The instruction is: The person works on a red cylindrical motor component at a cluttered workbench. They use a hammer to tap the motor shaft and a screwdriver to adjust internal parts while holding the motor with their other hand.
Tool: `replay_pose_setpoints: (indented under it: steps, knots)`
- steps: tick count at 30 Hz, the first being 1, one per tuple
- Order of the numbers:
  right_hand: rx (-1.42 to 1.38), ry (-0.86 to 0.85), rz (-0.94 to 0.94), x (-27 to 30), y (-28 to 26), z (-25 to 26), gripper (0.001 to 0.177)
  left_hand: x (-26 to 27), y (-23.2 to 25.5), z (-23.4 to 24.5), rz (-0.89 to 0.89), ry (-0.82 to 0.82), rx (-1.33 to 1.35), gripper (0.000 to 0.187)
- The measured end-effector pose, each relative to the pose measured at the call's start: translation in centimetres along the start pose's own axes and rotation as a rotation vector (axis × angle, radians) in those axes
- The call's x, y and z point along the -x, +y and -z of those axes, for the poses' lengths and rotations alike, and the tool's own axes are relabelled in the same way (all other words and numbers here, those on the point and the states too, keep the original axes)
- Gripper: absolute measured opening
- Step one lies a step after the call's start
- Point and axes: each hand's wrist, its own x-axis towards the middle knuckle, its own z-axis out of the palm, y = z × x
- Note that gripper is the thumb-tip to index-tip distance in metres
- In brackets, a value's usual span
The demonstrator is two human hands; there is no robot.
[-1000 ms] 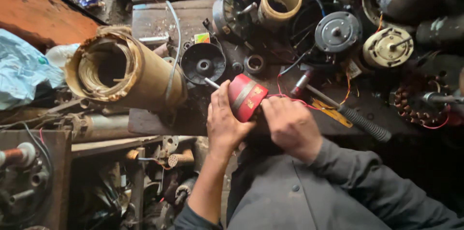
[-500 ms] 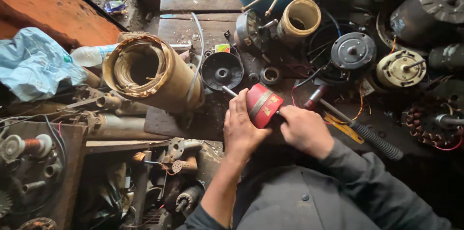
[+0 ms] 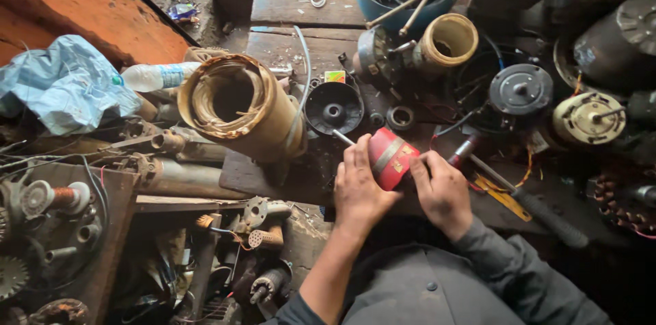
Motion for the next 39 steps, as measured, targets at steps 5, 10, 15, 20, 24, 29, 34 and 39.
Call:
replay_pose_setpoints:
  steps: [5, 10, 15, 20, 24, 29, 34, 39]
  knots:
    - [-0.016, -0.027, -0.159, -0.7, -0.8, -0.1, 0.04, 0.0, -0.4, 0.2, -0.039, 0.015, -0.013, 0.118]
    - [-0.142, -0.016, -0.057, 0.2, -1.1, 0.6, 0.044, 0.1, -0.6, 0.1, -0.038, 0.007, -0.007, 0.118]
    - [-0.17, -0.05, -0.353, 0.3, -0.4, -0.7, 0.045, -0.1, -1.1, 0.2, -0.046, -0.029, 0.004, 0.122]
    - [-0.046, 0.085, 0.03, 0.4, -0.4, -0.3, 0.038, -0.2, -1.3, 0.2, -0.109, 0.007, 0.007, 0.119]
    - [-0.18, 0.074, -0.239, 0.5, -1.2, -1.0, 0.044, 0.0, -1.6, 0.4, -0.13, -0.024, 0.028, 0.12]
    - [-0.018, 0.03, -0.25, 0.6, -1.5, -0.4, 0.04, -0.2, -1.7, 0.2, -0.154, 0.001, 0.013, 0.117]
    - [0.019, 0.128, -0.064, 0.5, -2.3, -0.7, 0.041, -0.2, -1.7, 0.3, -0.144, -0.042, -0.007, 0.12]
    - [-0.192, -0.092, -0.315, -0.4, -1.9, 0.7, 0.04, -0.3, -1.6, 0.4, -0.14, -0.043, 0.017, 0.117]
